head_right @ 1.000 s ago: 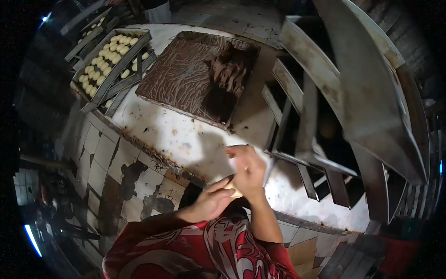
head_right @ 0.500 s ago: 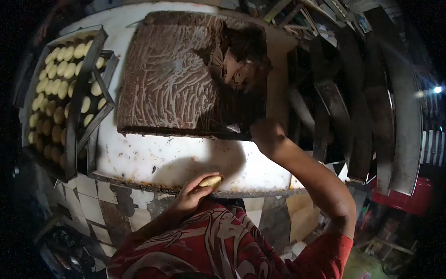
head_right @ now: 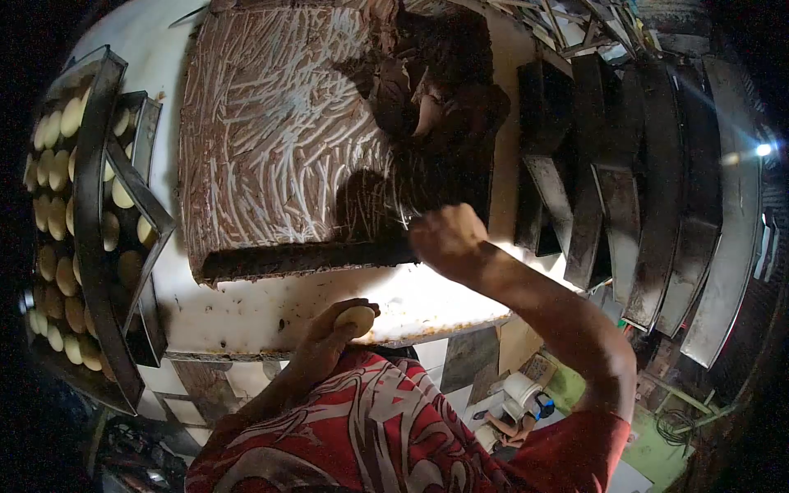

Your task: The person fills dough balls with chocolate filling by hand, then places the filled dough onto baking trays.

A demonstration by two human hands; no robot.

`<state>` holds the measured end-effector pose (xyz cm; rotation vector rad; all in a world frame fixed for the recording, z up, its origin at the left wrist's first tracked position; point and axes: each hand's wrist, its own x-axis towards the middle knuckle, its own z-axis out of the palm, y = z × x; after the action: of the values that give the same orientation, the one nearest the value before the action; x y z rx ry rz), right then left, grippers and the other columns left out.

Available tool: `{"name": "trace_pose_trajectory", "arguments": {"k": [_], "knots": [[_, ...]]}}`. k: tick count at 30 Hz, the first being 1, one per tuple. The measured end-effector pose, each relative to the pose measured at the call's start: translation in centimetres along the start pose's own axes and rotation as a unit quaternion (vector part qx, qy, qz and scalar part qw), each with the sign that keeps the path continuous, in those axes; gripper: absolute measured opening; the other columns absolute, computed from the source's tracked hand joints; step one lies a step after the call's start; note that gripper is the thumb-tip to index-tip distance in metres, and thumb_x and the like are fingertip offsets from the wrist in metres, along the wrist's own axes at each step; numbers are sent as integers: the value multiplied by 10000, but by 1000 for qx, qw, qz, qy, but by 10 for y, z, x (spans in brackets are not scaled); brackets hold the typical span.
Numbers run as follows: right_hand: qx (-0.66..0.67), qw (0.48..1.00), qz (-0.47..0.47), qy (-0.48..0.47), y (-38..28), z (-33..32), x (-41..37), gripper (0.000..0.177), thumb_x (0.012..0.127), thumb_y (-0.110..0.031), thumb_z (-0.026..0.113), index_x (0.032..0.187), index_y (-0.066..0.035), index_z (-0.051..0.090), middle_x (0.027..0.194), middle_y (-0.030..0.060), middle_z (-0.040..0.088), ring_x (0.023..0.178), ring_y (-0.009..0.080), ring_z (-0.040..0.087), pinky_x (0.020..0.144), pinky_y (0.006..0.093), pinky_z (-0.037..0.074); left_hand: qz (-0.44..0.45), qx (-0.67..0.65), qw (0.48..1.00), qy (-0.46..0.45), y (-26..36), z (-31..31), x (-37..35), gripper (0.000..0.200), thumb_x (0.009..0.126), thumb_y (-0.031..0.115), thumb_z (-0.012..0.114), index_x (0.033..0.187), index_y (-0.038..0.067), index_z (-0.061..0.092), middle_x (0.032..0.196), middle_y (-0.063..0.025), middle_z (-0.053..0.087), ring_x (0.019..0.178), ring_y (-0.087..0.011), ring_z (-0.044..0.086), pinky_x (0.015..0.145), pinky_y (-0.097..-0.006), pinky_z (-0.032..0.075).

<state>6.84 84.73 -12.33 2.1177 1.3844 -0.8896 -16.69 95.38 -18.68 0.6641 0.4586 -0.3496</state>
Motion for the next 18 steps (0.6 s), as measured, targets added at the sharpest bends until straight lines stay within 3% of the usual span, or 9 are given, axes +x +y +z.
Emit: {"name": "trace_pose_trajectory", "arguments": {"k": [4, 6, 8, 10, 12, 13, 14, 16, 18], "knots": [[75, 994, -44, 73, -11, -12, -8, 185, 877, -235, 534, 800, -96, 629, 616, 106, 619, 543, 272, 620, 456, 365, 470, -8, 6, 1000, -4, 7, 1, -4, 332, 934, 151, 457, 1234, 8, 466, 1205, -144, 532, 1151, -216, 478, 1015, -339, 336], [16, 994, 102, 27, -1, -26, -32, 144, 862, -209, 546, 819, -93, 620, 617, 102, 616, 547, 274, 622, 449, 372, 462, -20, -59, 998, 9, 10, 4, -8, 339, 942, 153, 442, 1249, 9, 451, 1207, -145, 528, 1153, -218, 474, 1012, -335, 347], [-27, 988, 140, 57, 21, -13, -51, 99, 825, -169, 566, 848, -90, 619, 611, 100, 621, 559, 260, 636, 454, 364, 474, -11, -18, 1000, -5, 3, 1, -9, 338, 945, 152, 436, 1249, 5, 449, 1205, -144, 527, 1150, -217, 475, 1007, -331, 356], [-84, 987, 128, 52, 18, -5, -54, 73, 782, -133, 579, 795, -78, 625, 596, 102, 621, 570, 245, 647, 462, 355, 488, 3, 24, 1000, -15, -1, 0, -12, 338, 947, 151, 431, 1250, 2, 446, 1203, -144, 527, 1147, -217, 476, 1002, -327, 365], [-93, 985, 129, -61, 11, 1, -46, 108, 795, -134, 583, 773, -73, 669, 614, 119, 644, 560, 194, 658, 433, 300, 497, 0, 36, 999, -16, -1, 1, -13, 334, 950, 156, 429, 1244, -2, 450, 1204, -139, 527, 1149, -212, 474, 993, -317, 375], [-145, 988, 40, 40, 5, -1, -50, 82, 756, -134, 616, 739, -64, 656, 604, 121, 639, 553, 177, 652, 437, 313, 486, 5, 36, 999, -15, 2, 2, -14, 334, 950, 156, 429, 1244, -2, 450, 1204, -139, 527, 1149, -212, 474, 993, -317, 375], [-39, 996, 78, 16, -3, -7, -41, 88, 737, -150, 622, 725, -65, 641, 609, 124, 633, 577, 196, 656, 456, 352, 479, 15, 29, 999, -6, 7, 3, -18, 335, 951, 161, 427, 1242, -1, 452, 1202, -136, 528, 1145, -207, 477, 987, -315, 377], [12, 992, 13, 128, -22, -13, -35, 123, 774, -171, 600, 739, -58, 632, 605, 147, 618, 593, 230, 658, 475, 383, 480, 29, 22, 999, 7, 6, 0, -22, 336, 952, 166, 424, 1241, -1, 454, 1200, -133, 530, 1142, -201, 479, 982, -313, 379], [102, 986, 81, 106, -48, -33, -27, 170, 827, -200, 553, 747, -66, 621, 598, 161, 604, 570, 258, 644, 468, 391, 476, 64, 104, 992, 17, -2, -8, -22, 329, 926, 76, 424, 1248, 10, 452, 1190, -117, 530, 1128, -184, 491, 951, -307, 417]]}}
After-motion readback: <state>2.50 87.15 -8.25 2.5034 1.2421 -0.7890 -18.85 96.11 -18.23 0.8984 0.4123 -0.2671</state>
